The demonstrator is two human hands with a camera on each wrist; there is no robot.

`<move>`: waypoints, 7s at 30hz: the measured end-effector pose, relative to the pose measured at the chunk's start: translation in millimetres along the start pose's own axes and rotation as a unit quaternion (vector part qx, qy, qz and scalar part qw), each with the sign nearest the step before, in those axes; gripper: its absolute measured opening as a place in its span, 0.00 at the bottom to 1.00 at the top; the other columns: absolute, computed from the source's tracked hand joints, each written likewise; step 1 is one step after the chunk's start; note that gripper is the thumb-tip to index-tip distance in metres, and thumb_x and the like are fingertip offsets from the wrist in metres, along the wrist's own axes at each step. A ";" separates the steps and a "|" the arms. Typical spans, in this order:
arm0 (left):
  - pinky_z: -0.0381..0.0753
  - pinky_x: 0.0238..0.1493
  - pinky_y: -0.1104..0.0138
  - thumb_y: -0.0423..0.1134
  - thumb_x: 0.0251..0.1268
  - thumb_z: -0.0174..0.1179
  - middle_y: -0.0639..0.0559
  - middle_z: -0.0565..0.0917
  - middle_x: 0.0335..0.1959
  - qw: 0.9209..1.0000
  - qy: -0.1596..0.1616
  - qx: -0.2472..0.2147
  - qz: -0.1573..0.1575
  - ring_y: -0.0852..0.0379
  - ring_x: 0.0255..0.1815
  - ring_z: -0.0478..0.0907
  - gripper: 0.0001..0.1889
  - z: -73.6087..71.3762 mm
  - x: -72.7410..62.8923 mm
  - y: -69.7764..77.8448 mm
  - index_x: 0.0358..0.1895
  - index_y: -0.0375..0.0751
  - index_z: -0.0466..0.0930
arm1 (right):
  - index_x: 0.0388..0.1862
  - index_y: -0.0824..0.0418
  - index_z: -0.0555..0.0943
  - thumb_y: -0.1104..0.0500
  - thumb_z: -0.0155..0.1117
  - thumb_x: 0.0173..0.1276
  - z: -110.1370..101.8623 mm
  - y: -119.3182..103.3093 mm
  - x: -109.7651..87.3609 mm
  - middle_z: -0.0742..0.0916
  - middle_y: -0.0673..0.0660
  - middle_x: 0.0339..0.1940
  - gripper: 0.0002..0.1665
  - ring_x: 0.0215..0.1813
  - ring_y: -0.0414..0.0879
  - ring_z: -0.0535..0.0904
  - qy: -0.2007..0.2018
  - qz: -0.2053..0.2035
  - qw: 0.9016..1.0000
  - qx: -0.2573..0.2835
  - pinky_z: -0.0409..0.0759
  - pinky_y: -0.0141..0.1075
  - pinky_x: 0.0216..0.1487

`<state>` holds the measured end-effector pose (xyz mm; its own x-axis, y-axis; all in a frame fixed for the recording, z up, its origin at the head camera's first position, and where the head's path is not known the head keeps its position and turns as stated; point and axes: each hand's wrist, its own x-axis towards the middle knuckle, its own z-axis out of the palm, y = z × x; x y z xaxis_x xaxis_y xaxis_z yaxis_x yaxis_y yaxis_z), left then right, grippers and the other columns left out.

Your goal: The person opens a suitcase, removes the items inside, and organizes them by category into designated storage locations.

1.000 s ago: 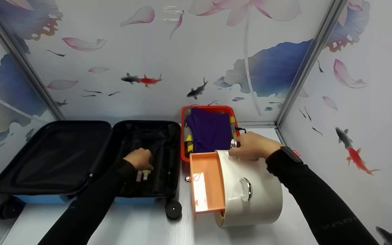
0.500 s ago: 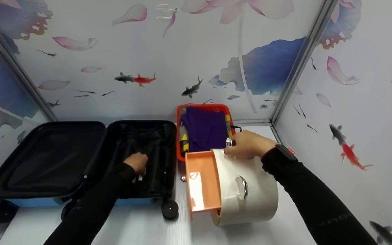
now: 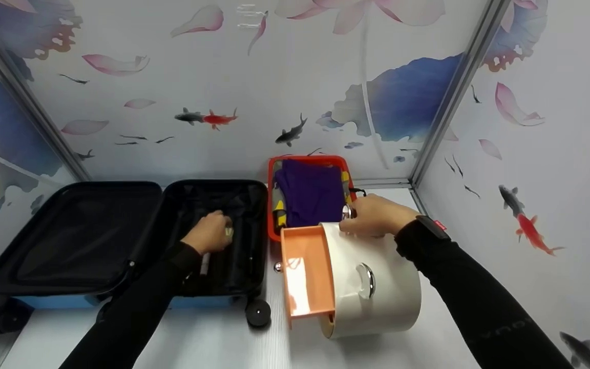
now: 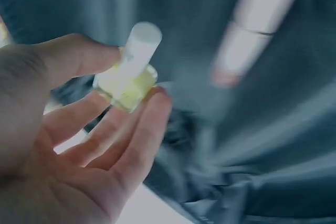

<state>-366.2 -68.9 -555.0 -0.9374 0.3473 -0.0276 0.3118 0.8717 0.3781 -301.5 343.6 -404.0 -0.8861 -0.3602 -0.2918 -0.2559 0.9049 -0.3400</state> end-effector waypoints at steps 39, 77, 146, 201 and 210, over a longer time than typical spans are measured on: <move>0.88 0.41 0.60 0.38 0.68 0.72 0.55 0.91 0.34 0.952 0.004 0.162 0.258 0.55 0.38 0.90 0.05 -11.4 -59.7 222.5 0.35 0.50 0.86 | 0.25 0.50 0.77 0.42 0.69 0.74 2.2 1.4 0.6 0.79 0.46 0.21 0.21 0.25 0.42 0.75 0.007 -0.003 1.000 -0.003 0.73 0.37 0.29; 0.84 0.45 0.75 0.50 0.86 0.63 0.60 0.95 0.48 0.951 0.055 -0.120 0.281 0.71 0.42 0.87 0.13 -1.0 -89.0 108.6 0.61 0.54 0.92 | 0.26 0.51 0.76 0.44 0.67 0.75 2.2 0.8 1.9 0.79 0.47 0.22 0.19 0.26 0.42 0.74 0.006 -0.003 1.000 -0.012 0.72 0.37 0.30; 0.82 0.45 0.77 0.49 0.81 0.68 0.62 0.94 0.41 0.963 0.031 -0.134 0.231 0.63 0.43 0.91 0.07 82.5 -60.3 150.5 0.48 0.53 0.93 | 0.27 0.51 0.78 0.43 0.68 0.76 1.5 -1.8 0.4 0.79 0.46 0.22 0.20 0.26 0.41 0.75 0.013 -0.012 1.000 0.007 0.73 0.35 0.29; 0.86 0.45 0.54 0.37 0.70 0.76 0.37 0.92 0.44 0.995 -0.094 0.001 0.023 0.40 0.43 0.90 0.08 28.6 -6.9 43.8 0.44 0.35 0.90 | 0.31 0.53 0.81 0.44 0.69 0.74 5.5 1.4 0.2 0.82 0.48 0.25 0.17 0.29 0.43 0.75 0.013 0.009 0.999 0.028 0.73 0.37 0.32; 0.84 0.32 0.51 0.31 0.59 0.74 0.36 0.92 0.37 0.997 -0.071 0.032 0.002 0.38 0.35 0.90 0.03 105.8 43.6 5.6 0.36 0.37 0.91 | 0.32 0.53 0.82 0.44 0.69 0.74 6.8 -1.9 3.0 0.83 0.49 0.26 0.16 0.29 0.44 0.76 0.009 0.010 0.999 0.032 0.73 0.37 0.32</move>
<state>-388.9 -12.3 -652.0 -0.9064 0.3914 -0.1588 0.3283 0.8894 0.3180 -301.1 339.3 -410.4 -0.8975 -0.3371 -0.2842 -0.2125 0.8954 -0.3912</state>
